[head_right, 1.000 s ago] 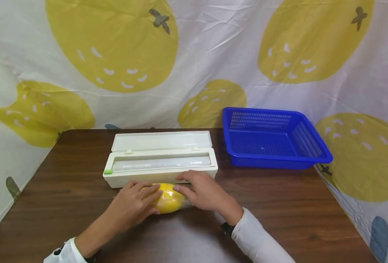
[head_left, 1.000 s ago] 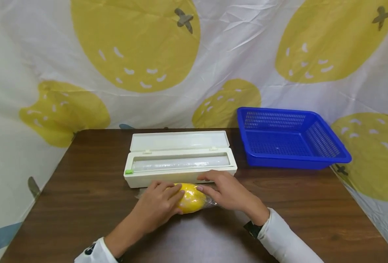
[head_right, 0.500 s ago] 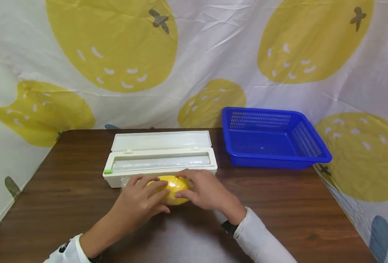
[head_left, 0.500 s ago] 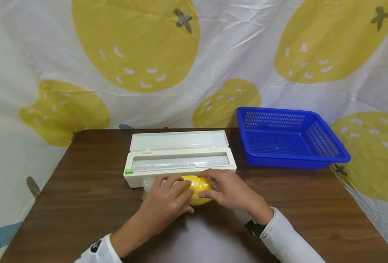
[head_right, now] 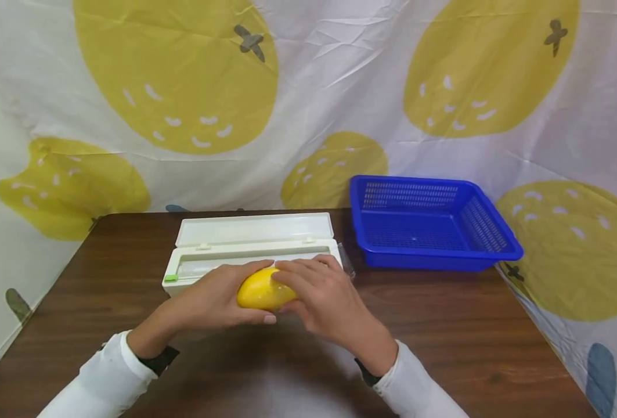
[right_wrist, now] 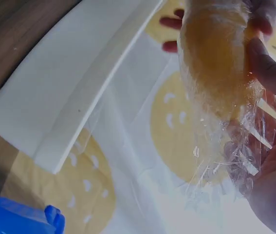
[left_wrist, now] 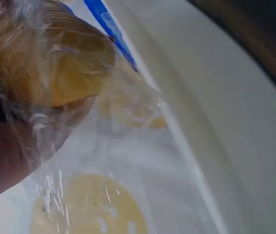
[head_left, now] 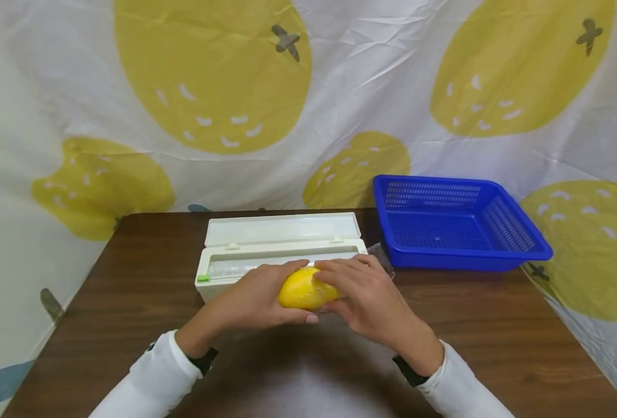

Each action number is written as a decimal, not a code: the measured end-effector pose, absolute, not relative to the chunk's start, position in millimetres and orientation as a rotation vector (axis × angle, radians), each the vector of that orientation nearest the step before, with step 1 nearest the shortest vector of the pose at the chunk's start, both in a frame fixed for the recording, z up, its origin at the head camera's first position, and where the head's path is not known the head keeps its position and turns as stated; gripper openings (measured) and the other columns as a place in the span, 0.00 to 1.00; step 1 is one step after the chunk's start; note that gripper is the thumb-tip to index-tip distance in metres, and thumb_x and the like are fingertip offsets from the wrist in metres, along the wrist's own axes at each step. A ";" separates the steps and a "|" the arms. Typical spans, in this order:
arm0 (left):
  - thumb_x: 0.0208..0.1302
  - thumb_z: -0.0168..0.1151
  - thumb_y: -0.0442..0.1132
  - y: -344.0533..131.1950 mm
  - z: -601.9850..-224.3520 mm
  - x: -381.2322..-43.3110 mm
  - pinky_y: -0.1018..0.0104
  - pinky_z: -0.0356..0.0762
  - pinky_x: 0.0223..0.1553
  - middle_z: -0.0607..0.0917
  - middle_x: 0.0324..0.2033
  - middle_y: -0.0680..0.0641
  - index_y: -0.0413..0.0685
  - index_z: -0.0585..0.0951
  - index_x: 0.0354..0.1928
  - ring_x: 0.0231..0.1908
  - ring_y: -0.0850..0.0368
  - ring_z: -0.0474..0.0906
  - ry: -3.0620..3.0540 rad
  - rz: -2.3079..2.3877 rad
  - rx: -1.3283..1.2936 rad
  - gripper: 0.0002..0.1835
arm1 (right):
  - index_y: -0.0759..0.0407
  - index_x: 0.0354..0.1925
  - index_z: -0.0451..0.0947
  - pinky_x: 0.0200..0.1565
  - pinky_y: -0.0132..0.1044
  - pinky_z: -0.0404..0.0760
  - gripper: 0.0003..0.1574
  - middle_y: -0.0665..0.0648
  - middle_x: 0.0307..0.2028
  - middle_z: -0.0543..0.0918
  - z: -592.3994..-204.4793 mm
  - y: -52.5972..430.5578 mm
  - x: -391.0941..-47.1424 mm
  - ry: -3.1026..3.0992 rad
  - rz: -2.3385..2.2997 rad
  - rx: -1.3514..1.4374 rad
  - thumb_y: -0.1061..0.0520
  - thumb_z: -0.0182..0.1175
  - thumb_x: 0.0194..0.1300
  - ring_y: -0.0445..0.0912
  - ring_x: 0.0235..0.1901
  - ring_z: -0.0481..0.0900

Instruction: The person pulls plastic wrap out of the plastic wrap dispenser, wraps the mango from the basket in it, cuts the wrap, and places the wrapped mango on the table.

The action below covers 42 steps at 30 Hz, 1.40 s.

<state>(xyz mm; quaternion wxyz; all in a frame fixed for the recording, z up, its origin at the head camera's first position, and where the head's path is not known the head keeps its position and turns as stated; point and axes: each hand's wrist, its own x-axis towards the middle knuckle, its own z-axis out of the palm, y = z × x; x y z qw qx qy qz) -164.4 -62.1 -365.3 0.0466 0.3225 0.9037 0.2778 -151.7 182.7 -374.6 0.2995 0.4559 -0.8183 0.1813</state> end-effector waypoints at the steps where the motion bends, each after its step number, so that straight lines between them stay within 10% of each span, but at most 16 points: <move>1: 0.52 0.71 0.69 -62.1 -367.5 -166.8 0.68 0.77 0.36 0.81 0.35 0.61 0.51 0.70 0.71 0.32 0.64 0.76 2.733 0.871 0.986 0.49 | 0.53 0.54 0.81 0.55 0.44 0.74 0.32 0.53 0.57 0.85 -373.9 182.3 -151.1 -2.167 0.461 1.210 0.49 0.78 0.52 0.46 0.55 0.83; 8: 0.49 0.76 0.58 -60.5 -373.9 -173.3 0.66 0.77 0.33 0.81 0.35 0.60 0.55 0.75 0.60 0.30 0.62 0.76 2.759 0.944 1.025 0.37 | 0.53 0.57 0.81 0.57 0.47 0.75 0.34 0.53 0.59 0.83 -366.8 182.8 -145.5 -2.142 0.347 1.223 0.53 0.78 0.51 0.49 0.58 0.81; 12: 0.38 0.81 0.56 -52.6 -376.4 -167.1 0.58 0.79 0.40 0.84 0.42 0.50 0.46 0.75 0.63 0.36 0.54 0.79 3.165 0.665 1.045 0.47 | 0.55 0.62 0.76 0.61 0.46 0.74 0.41 0.58 0.65 0.77 -353.4 185.1 -129.5 -2.161 0.477 1.221 0.52 0.79 0.51 0.52 0.62 0.77; 16: 0.36 0.83 0.56 -38.4 -376.6 -155.5 0.50 0.80 0.45 0.85 0.47 0.41 0.37 0.73 0.64 0.42 0.45 0.82 3.504 0.248 1.101 0.53 | 0.65 0.66 0.70 0.70 0.41 0.69 0.40 0.68 0.70 0.69 -344.8 176.5 -113.9 -2.015 0.748 1.288 0.43 0.66 0.66 0.57 0.68 0.72; 26: 0.42 0.78 0.46 -10.1 -388.6 -134.1 0.58 0.75 0.44 0.81 0.35 0.46 0.40 0.82 0.46 0.37 0.50 0.77 3.627 -0.084 1.400 0.28 | 0.67 0.75 0.56 0.71 0.43 0.66 0.46 0.67 0.77 0.56 -374.7 152.0 -116.6 -2.169 0.644 1.149 0.33 0.36 0.78 0.56 0.73 0.64; 42: 0.40 0.79 0.49 -14.5 -378.6 -134.7 0.58 0.79 0.46 0.86 0.45 0.44 0.40 0.78 0.57 0.42 0.49 0.83 3.695 0.234 1.363 0.40 | 0.63 0.72 0.64 0.64 0.51 0.75 0.48 0.61 0.69 0.72 -390.0 166.4 -151.4 -2.249 0.730 0.843 0.28 0.34 0.76 0.55 0.66 0.74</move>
